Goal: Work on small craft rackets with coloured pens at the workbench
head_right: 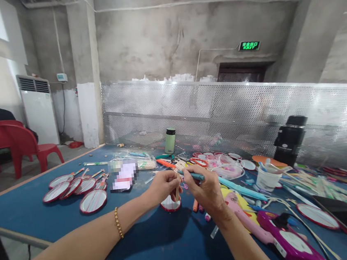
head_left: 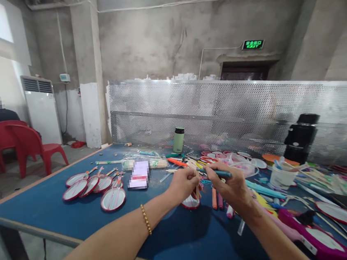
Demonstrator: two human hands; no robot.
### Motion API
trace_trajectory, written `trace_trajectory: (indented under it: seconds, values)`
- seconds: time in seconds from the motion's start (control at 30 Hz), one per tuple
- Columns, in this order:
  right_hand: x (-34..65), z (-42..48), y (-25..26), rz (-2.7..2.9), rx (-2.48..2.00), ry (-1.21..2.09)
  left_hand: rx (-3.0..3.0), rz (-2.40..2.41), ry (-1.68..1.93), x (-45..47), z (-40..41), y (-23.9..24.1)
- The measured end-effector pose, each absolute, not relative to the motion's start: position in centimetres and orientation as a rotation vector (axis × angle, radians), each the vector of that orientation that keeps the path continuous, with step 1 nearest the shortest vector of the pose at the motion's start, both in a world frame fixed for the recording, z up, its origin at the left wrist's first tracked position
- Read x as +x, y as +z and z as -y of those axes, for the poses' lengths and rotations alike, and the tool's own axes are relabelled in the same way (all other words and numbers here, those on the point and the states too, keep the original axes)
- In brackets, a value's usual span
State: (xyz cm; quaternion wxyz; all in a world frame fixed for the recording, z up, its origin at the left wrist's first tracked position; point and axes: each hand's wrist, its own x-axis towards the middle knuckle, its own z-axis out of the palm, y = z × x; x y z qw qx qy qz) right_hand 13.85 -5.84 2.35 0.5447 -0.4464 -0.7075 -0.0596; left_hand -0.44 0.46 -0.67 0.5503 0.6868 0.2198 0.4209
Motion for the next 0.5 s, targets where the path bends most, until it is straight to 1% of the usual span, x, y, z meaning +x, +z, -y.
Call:
trace_trajectory:
  seconds: [0.5]
  values:
    - [13.74, 6.15, 2.5, 1.671, -1.077, -0.132, 1.613, -0.515, 0.993, -0.39, -0.47, -0.68]
